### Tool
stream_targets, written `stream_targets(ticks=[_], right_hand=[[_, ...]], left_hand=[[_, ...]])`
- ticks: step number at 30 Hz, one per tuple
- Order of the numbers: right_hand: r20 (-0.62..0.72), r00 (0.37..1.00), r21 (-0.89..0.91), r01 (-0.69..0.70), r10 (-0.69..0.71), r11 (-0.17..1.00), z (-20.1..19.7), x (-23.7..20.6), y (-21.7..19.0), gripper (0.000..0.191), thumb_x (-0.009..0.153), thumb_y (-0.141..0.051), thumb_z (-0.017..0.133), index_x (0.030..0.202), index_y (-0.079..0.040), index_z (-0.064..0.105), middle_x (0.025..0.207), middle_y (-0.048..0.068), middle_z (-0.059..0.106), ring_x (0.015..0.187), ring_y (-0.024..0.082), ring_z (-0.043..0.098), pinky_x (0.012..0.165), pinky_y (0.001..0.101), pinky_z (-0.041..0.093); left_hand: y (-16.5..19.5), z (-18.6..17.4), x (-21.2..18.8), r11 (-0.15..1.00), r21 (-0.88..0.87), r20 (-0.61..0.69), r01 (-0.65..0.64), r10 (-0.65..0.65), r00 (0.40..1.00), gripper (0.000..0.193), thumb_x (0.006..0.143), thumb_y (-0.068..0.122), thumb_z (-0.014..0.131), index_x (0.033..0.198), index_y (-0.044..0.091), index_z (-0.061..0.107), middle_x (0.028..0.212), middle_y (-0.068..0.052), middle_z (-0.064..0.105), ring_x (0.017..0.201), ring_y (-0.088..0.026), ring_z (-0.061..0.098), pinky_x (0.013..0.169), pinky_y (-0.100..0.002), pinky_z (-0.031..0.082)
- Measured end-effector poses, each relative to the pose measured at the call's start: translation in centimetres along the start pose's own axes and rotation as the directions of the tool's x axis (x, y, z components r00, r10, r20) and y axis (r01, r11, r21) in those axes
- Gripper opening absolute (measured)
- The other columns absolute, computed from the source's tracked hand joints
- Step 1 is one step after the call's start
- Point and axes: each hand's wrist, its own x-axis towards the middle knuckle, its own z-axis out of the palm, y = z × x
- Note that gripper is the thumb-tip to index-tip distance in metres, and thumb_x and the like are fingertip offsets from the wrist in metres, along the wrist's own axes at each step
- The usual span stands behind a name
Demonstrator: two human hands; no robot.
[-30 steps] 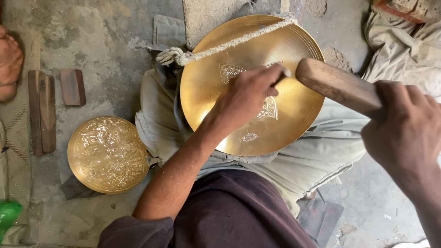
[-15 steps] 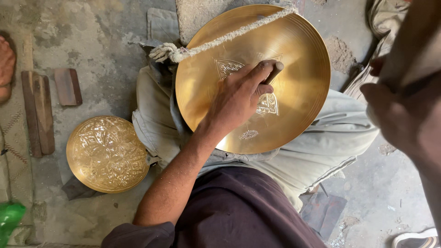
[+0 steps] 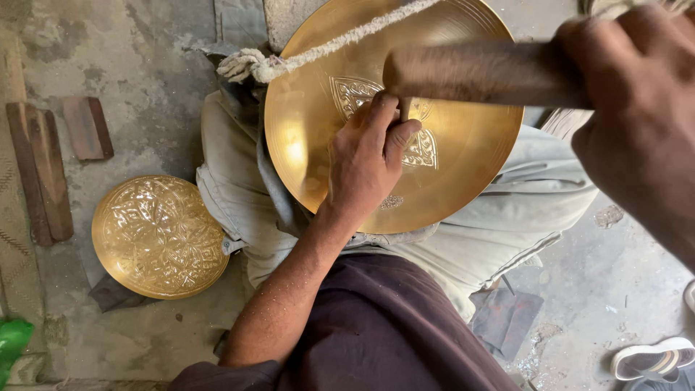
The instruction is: The person sits on the floor with a brass plate resting on their lap and engraves a decorative floral pattern. They hold a small punch against the plate with one hand and strike it with a wooden mallet held in the other hand, repositioning the punch repeatedly to work the design across the plate surface.
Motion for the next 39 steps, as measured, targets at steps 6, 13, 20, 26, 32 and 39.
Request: stream_targets(ticks=[6, 13, 20, 26, 32, 39], right_hand=[[0.101, 0.995, -0.3, 0.026, 0.004, 0.954, 0.3, 0.7, -0.4, 0.048, 0.082, 0.013, 0.072, 0.126, -0.003, 0.061, 0.112, 0.021, 0.068, 0.097, 0.033, 0.071, 0.081, 0.0383, 0.057], [-0.004, 0.998, 0.269, -0.057, 0.061, 0.961, 2.5, -1.8, 2.1, 0.048, 0.092, 0.029, 0.045, 0.136, 0.009, 0.05, 0.121, 0.024, 0.063, 0.115, 0.034, 0.068, 0.099, 0.0388, 0.055], [0.236, 0.896, 0.233, -0.428, 0.376, 0.873, 6.0, -4.6, 6.3, 0.02, 0.109, 0.01, 0.061, 0.129, 0.006, 0.057, 0.11, 0.024, 0.065, 0.095, 0.036, 0.067, 0.079, 0.0428, 0.053], [-0.027, 1.0, 0.311, 0.023, -0.015, 0.95, 6.0, -4.7, 6.2, 0.042, 0.1, 0.02, 0.043, 0.141, 0.013, 0.047, 0.125, 0.027, 0.065, 0.116, 0.037, 0.069, 0.099, 0.0389, 0.057], [-0.062, 0.998, 0.214, 0.036, -0.023, 0.976, 5.2, -3.3, 4.8, 0.039, 0.105, 0.019, 0.05, 0.143, 0.013, 0.048, 0.122, 0.026, 0.065, 0.11, 0.036, 0.069, 0.094, 0.0383, 0.056], [-0.023, 0.998, 0.251, -0.047, 0.055, 0.967, 5.6, -3.8, 5.3, 0.038, 0.105, 0.018, 0.05, 0.142, 0.012, 0.049, 0.121, 0.026, 0.065, 0.109, 0.036, 0.068, 0.094, 0.0382, 0.056]], left_hand=[[-0.2, -0.5, 0.8, 1.0, 0.012, 0.02, 0.01, -0.01, 1.0, 0.031, 0.106, 0.024, 0.068, 0.13, 0.008, 0.056, 0.105, -0.009, 0.069, 0.094, -0.028, 0.071, 0.077, -0.041, 0.056], [-0.3, -1.0, 1.2, 0.997, -0.041, 0.047, -0.071, 0.073, 0.996, 0.034, 0.105, 0.021, 0.07, 0.133, 0.009, 0.055, 0.113, -0.011, 0.07, 0.096, -0.027, 0.074, 0.081, -0.039, 0.06], [-0.7, -1.1, 1.3, 0.999, -0.019, 0.103, -0.03, 0.032, 0.994, 0.034, 0.104, 0.021, 0.071, 0.133, 0.011, 0.056, 0.107, -0.009, 0.069, 0.094, -0.025, 0.075, 0.076, -0.039, 0.06], [-0.7, -1.0, 1.2, 0.998, -0.05, 0.101, -0.038, 0.043, 0.994, 0.034, 0.105, 0.021, 0.071, 0.134, 0.012, 0.056, 0.106, -0.008, 0.069, 0.094, -0.023, 0.075, 0.076, -0.037, 0.06], [-0.6, -1.0, 1.0, 0.999, -0.035, 0.071, 0.002, 0.0, 0.998, 0.03, 0.106, 0.023, 0.07, 0.129, 0.01, 0.057, 0.101, -0.008, 0.068, 0.09, -0.023, 0.073, 0.073, -0.038, 0.058], [-0.6, -1.1, 1.2, 0.999, -0.01, 0.074, -0.045, 0.046, 0.996, 0.031, 0.106, 0.023, 0.07, 0.13, 0.009, 0.057, 0.104, -0.009, 0.068, 0.091, -0.025, 0.072, 0.075, -0.039, 0.058]])
